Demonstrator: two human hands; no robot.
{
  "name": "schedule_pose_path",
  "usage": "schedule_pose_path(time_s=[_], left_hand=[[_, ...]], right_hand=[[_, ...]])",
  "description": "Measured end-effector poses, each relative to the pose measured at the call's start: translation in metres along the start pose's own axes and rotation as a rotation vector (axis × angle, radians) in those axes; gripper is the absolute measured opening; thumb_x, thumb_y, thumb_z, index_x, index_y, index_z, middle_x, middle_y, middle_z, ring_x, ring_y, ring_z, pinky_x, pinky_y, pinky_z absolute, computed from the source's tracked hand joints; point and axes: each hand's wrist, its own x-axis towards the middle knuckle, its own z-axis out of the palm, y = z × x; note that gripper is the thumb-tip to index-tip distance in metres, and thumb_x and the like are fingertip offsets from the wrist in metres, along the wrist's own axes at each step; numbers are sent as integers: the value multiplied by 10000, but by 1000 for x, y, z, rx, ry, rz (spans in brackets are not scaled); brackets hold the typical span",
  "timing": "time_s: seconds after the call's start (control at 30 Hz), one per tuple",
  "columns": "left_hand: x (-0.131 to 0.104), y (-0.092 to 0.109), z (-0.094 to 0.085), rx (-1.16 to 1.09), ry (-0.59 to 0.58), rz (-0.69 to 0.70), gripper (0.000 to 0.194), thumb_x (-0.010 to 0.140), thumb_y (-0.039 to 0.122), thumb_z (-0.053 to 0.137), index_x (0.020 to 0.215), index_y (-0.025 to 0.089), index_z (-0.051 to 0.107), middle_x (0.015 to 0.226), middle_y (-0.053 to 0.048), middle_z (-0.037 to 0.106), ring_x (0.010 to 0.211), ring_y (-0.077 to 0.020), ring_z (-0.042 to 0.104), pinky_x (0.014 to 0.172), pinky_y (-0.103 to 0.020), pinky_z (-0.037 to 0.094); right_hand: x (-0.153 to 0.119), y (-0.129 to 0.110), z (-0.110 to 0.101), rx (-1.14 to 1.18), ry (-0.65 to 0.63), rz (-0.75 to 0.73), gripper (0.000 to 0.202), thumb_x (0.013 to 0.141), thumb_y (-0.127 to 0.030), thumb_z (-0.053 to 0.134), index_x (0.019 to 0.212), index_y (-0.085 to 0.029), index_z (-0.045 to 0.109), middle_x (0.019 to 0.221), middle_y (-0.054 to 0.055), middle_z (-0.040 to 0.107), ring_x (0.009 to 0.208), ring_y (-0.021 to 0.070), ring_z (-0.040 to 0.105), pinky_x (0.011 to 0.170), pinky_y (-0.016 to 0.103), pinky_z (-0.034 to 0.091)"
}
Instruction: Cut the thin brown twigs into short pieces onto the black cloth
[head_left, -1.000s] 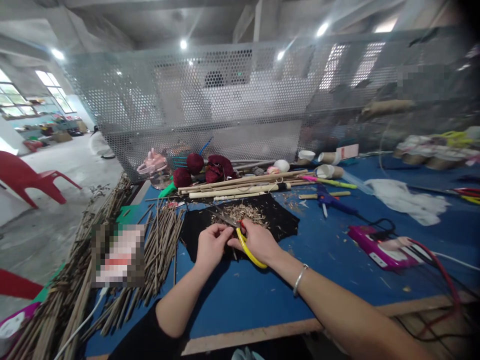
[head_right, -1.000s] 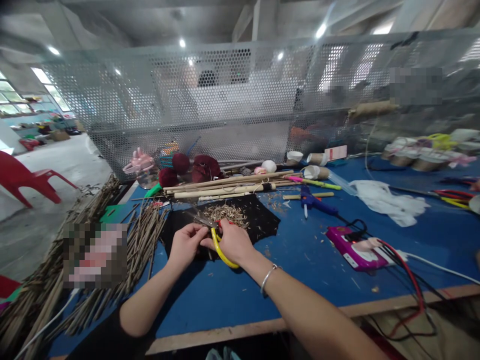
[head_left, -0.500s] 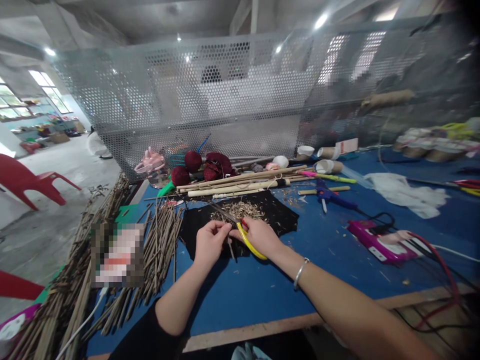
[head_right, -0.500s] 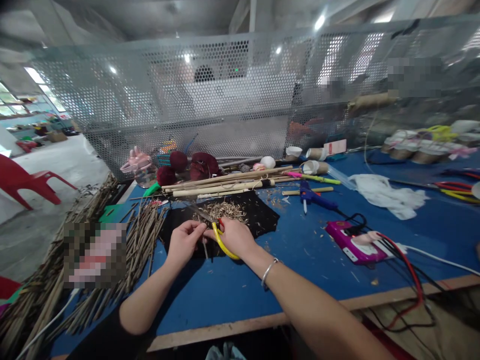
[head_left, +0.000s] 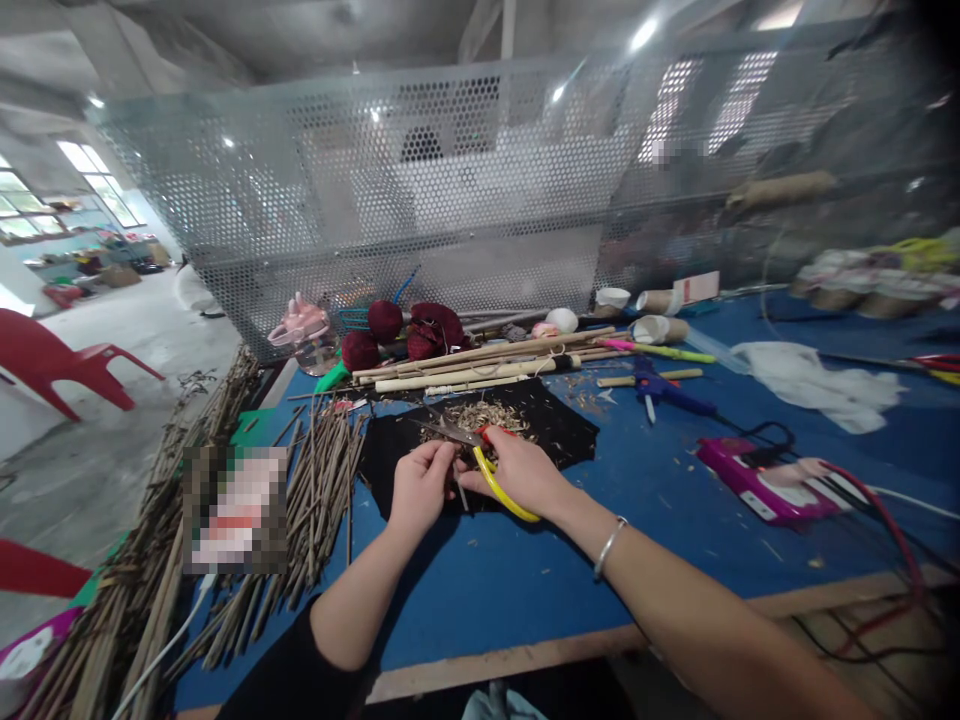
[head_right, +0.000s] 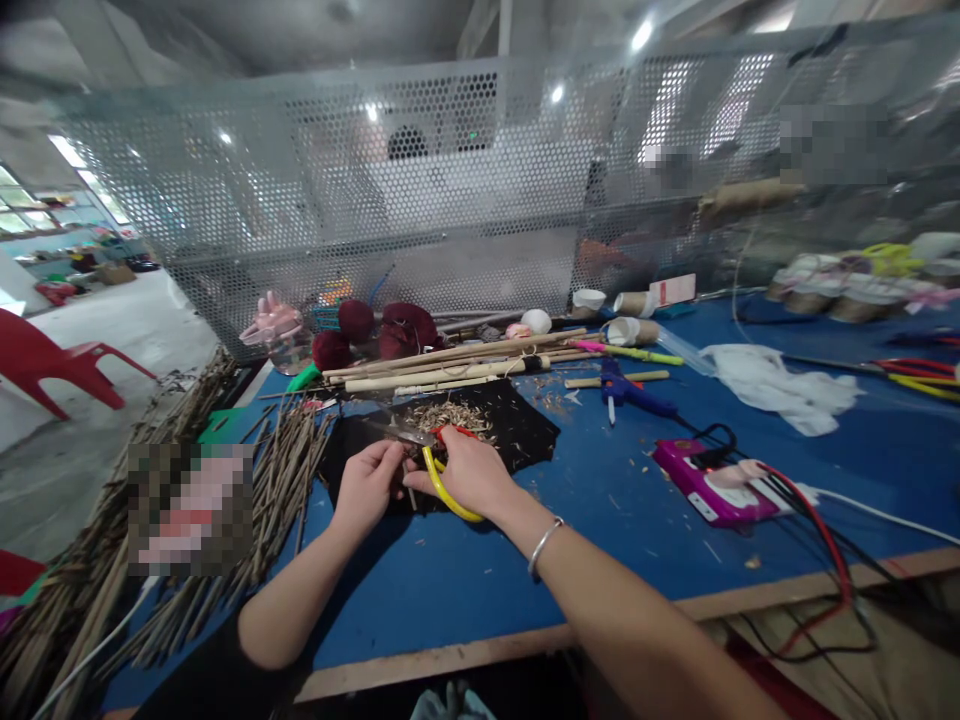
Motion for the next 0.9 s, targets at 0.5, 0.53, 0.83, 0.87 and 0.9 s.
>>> schedule_pose_path(time_s=[0.5, 0.53, 0.83, 0.87, 0.9], left_hand=[[-3, 3, 3, 36, -60, 1, 322, 730, 425, 540, 752, 115, 621, 662, -30, 633, 411, -64, 457, 345, -168, 382], [-3, 3, 2, 50, -55, 7, 323, 731, 427, 537, 746, 117, 624, 658, -27, 632, 404, -61, 448, 339, -167, 376], [-5, 3, 0, 111, -33, 81, 336, 749, 441, 510, 748, 127, 631, 597, 1, 591, 384, -52, 400, 327, -158, 340], [-5, 3, 0, 115, -30, 86, 340, 751, 443, 507, 746, 127, 632, 587, 3, 585, 381, -51, 395, 327, -159, 341], [-4, 2, 0, 122, -26, 89, 344, 751, 445, 505, 748, 127, 635, 580, 4, 581, 377, -51, 391, 325, -160, 342]], right_hand=[[1, -3, 8, -9, 96, -71, 490, 639, -613, 576, 851, -193, 440, 789, 47, 594, 709, 178, 567, 563, 230, 295], [1, -3, 9, -3, 95, -75, 487, 646, -616, 567, 851, -194, 437, 777, 43, 593, 696, 175, 567, 556, 230, 294], [3, 0, 13, 12, 55, -22, 469, 666, -650, 521, 796, -202, 470, 662, 12, 583, 584, 150, 546, 499, 224, 252], [3, 0, 13, 13, 52, -16, 466, 670, -653, 514, 783, -203, 472, 656, 10, 581, 574, 145, 539, 497, 223, 250], [3, 0, 13, 12, 47, -8, 463, 673, -656, 507, 770, -204, 473, 648, 9, 577, 563, 141, 532, 495, 222, 249]])
